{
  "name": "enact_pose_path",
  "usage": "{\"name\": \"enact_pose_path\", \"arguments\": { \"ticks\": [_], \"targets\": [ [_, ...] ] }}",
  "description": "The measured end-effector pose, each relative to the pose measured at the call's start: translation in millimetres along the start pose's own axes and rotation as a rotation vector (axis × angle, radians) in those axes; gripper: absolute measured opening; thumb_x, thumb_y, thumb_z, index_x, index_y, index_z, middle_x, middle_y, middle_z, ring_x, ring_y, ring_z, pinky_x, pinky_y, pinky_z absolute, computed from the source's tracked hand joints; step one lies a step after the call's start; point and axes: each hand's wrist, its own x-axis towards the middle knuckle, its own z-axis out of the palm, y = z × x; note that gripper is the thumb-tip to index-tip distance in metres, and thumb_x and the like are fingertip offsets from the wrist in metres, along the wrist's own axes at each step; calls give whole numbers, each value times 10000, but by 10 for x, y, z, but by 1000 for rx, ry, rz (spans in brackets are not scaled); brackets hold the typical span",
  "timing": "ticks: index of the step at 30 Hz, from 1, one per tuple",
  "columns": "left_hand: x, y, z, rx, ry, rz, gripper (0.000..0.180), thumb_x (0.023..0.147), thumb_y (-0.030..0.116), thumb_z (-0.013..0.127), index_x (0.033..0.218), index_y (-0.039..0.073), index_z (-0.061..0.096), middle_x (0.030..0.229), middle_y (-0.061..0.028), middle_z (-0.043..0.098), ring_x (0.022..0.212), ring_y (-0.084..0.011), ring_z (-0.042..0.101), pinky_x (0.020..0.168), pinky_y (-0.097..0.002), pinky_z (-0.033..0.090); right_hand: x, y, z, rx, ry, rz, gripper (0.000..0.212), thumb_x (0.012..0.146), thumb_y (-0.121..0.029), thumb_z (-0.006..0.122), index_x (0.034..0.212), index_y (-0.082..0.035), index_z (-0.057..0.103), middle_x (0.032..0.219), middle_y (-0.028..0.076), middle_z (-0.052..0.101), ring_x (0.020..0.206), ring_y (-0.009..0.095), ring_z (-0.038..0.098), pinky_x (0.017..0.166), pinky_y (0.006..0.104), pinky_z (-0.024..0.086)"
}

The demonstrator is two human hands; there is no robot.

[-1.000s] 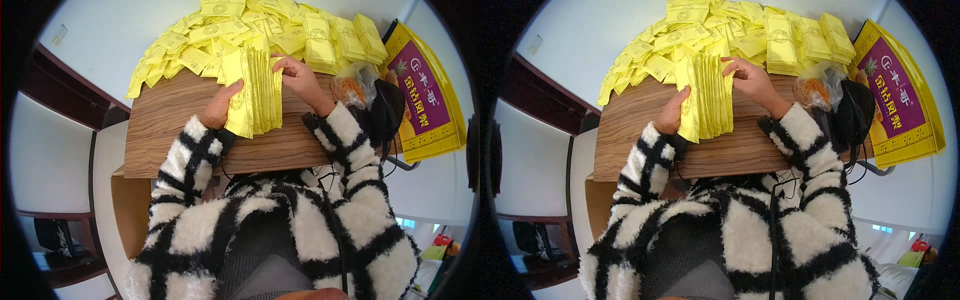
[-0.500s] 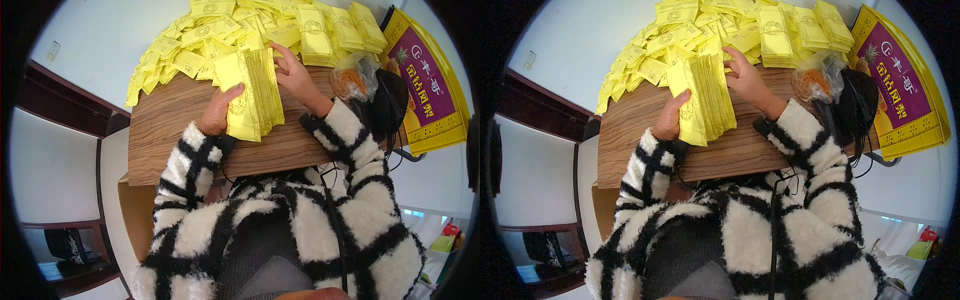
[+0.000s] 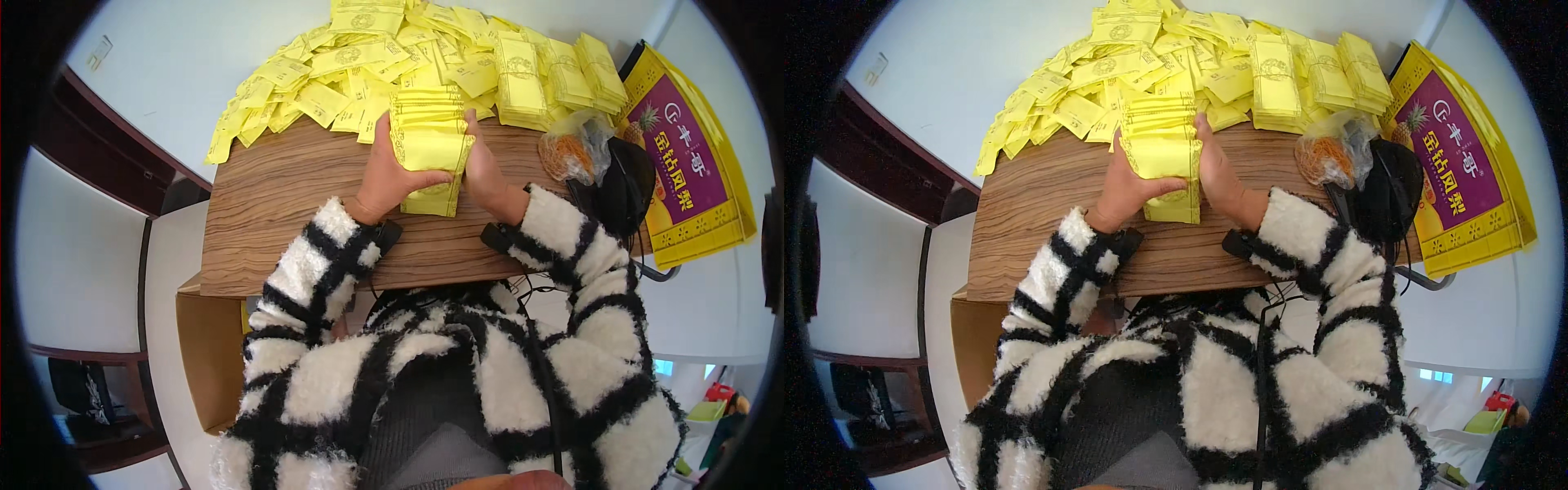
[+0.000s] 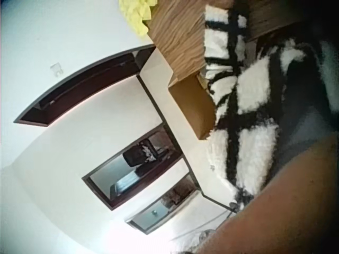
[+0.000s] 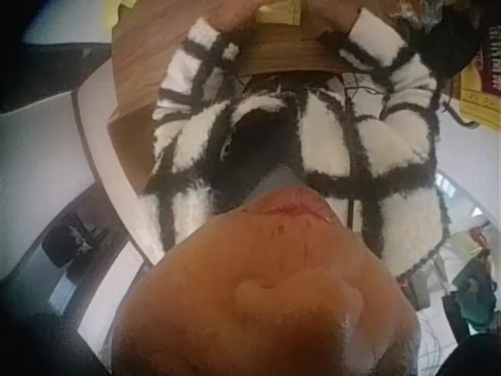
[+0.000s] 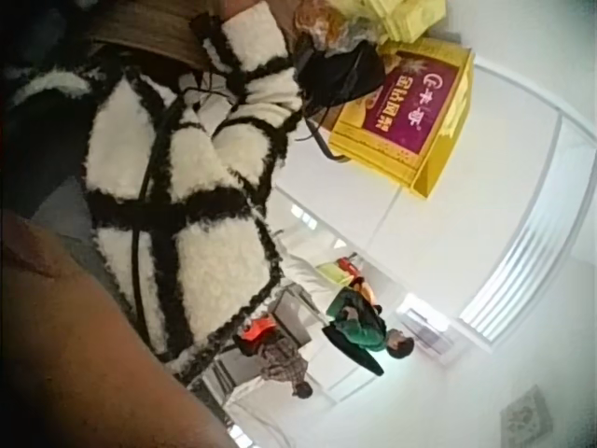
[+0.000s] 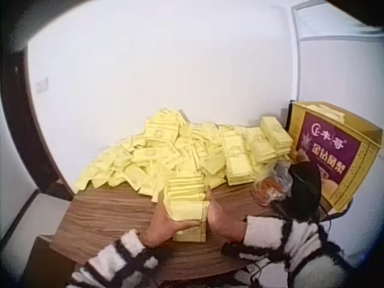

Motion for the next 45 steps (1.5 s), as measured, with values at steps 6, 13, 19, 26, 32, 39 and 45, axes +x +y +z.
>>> {"name": "enact_pose_path", "arguments": {
  "ticks": [6, 13, 19, 26, 32, 39, 45],
  "targets": [
    [-34, -27, 3, -103, -122, -94, 1108, 569, 228, 980, 1350, -48, 245, 1262, -175, 560, 1165, -234, 565, 996, -348, 465, -70, -53, 180, 89, 81, 66, 720, 1056, -557, 201, 1421, 25, 416, 1363, 168, 556, 1212, 246, 580, 1053, 361, 456],
    [16, 43, 4, 58, -113, -70, 1052, 561, 223, 979, 1317, -56, 304, 1244, -187, 573, 1147, -259, 585, 970, -353, 480, 45, 20, 62, 206, 128, 46, 739, 1046, -581, 219, 1413, 28, 421, 1357, 174, 559, 1209, 250, 583, 1049, 360, 462],
    [41, 51, -34, 103, -127, -57, 976, 576, 229, 970, 1296, -44, 368, 1204, -172, 597, 1107, -261, 603, 948, -357, 490, 61, 16, 163, 91, 153, -71, 735, 1041, -589, 254, 1410, 22, 424, 1364, 178, 552, 1207, 270, 579, 1050, 376, 462],
    [81, 25, -68, 85, -177, -65, 931, 585, 232, 965, 1280, -38, 409, 1197, -160, 617, 1095, -257, 613, 937, -360, 496, 84, -14, 92, 223, 135, -45, 689, 1054, -548, 277, 1393, 32, 435, 1330, 181, 571, 1171, 250, 599, 1028, 354, 483],
    [78, 29, -24, 125, -154, -20, 912, 584, 218, 965, 1276, -36, 427, 1190, -159, 626, 1080, -257, 622, 934, -355, 497, 64, -22, 120, 237, 129, -69, 673, 1058, -529, 290, 1388, 41, 431, 1316, 187, 577, 1167, 242, 599, 1032, 351, 481],
    [109, 58, -56, 104, -213, -72, 859, 601, 191, 954, 1265, -25, 455, 1174, -138, 647, 1063, -233, 633, 926, -341, 500, 61, 49, 133, 243, 165, -77, 657, 1064, -512, 298, 1375, 47, 446, 1305, 173, 584, 1175, 222, 585, 1022, 335, 475],
    [109, 136, -23, -32, -177, -191, 813, 605, 148, 942, 1253, -23, 483, 1164, -125, 670, 1053, -206, 644, 921, -335, 506, 52, 62, -7, -13, 197, -88, 655, 1053, -531, 333, 1387, 17, 463, 1323, 136, 589, 1144, 235, 602, 1023, 318, 457]
  ]
}}
